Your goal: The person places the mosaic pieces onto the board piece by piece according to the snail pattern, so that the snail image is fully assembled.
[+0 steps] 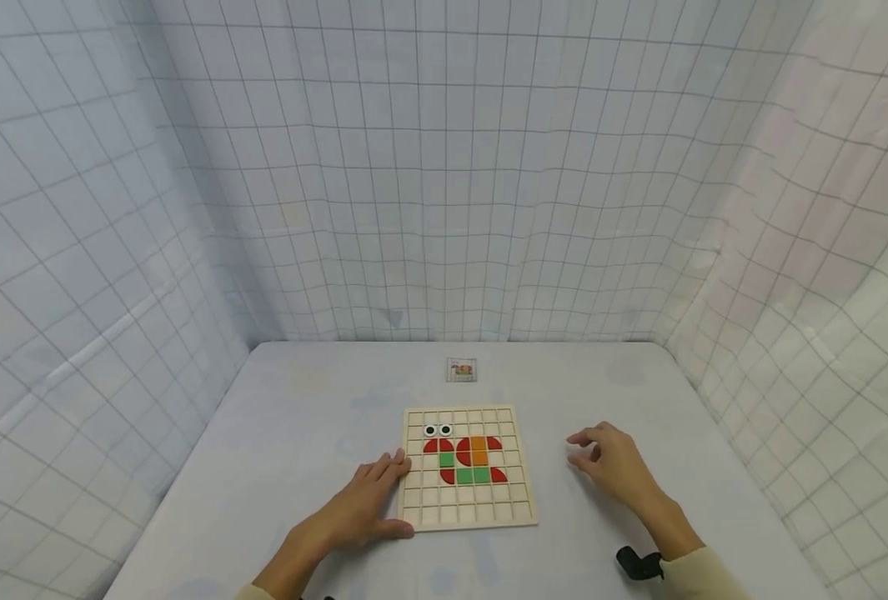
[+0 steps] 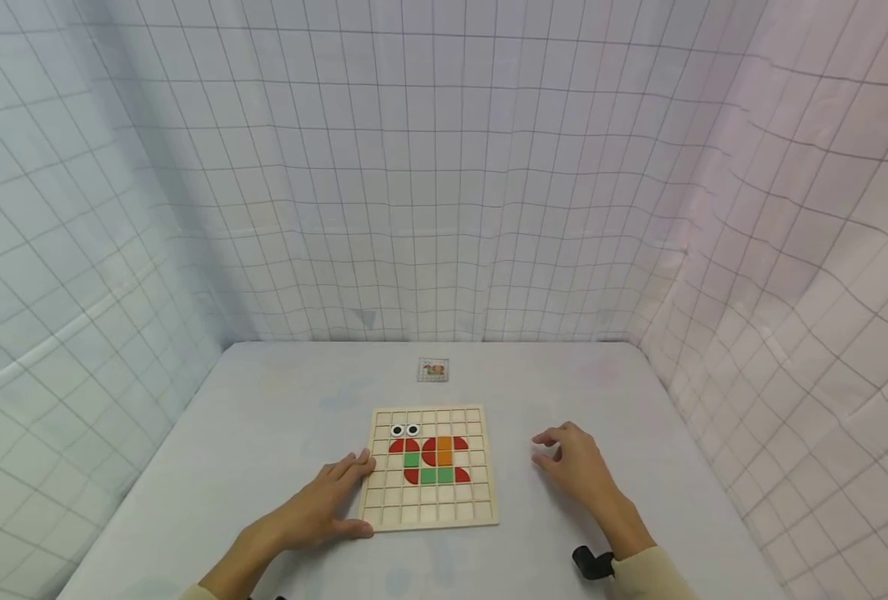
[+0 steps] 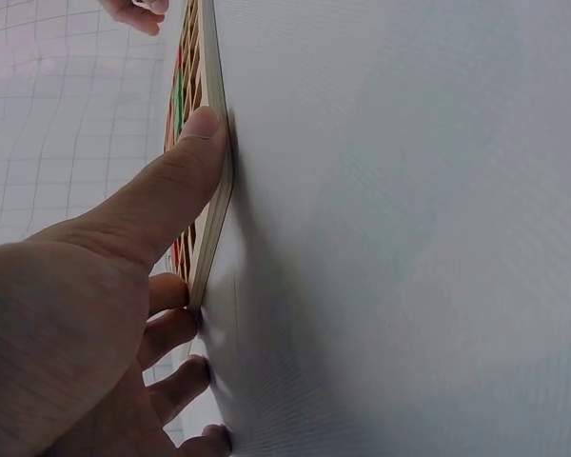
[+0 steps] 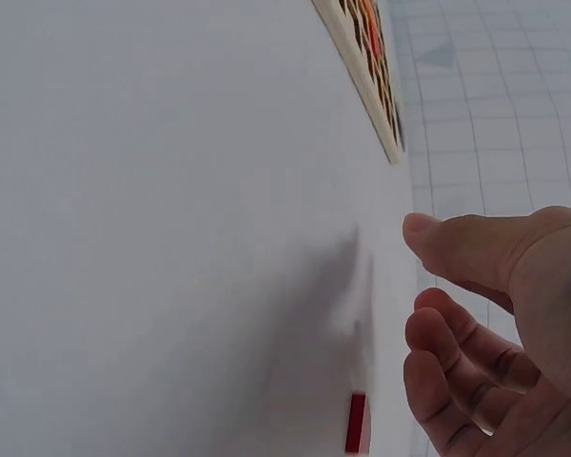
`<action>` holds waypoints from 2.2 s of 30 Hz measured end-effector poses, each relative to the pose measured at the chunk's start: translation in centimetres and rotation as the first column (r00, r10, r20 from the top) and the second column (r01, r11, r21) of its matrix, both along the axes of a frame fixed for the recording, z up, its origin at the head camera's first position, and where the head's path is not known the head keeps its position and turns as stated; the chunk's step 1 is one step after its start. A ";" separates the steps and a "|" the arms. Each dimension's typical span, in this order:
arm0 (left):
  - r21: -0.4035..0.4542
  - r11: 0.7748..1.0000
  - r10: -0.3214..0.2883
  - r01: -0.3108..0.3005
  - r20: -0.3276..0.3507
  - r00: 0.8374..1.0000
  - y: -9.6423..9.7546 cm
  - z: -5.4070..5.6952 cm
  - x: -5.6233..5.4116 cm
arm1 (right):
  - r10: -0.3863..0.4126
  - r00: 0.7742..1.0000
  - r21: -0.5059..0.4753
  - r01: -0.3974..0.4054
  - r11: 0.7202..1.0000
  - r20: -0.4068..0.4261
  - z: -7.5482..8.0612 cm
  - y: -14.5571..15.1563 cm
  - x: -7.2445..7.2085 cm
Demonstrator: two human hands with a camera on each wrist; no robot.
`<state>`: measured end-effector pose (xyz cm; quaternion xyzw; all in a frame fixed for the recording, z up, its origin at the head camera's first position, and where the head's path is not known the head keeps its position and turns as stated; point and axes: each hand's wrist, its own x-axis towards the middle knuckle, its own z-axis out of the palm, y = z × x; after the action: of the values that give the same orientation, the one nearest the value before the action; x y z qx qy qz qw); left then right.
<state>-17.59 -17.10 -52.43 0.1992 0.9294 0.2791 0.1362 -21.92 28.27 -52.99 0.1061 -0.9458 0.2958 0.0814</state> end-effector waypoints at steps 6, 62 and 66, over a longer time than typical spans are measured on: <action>-0.019 1.000 0.006 -0.006 0.002 1.000 0.1 0.0 -0.1 | -0.080 0.997 0.042 0.080 0.996 0.013 -0.1 3.7 0.7; -0.041 0.999 0.038 -0.037 0.027 0.999 0.3 0.2 -0.2 | 0.040 0.992 0.037 -0.044 0.998 0.123 0.0 1.8 -0.1; -0.037 0.999 0.040 -0.039 0.026 0.999 0.3 0.3 0.0 | 0.085 0.990 0.026 -0.088 0.996 0.115 0.0 1.8 0.0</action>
<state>-17.60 -16.75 -52.18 0.1744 0.9363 0.2673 0.1468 -21.94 30.05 -53.02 0.1312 -0.9479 0.2899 0.0127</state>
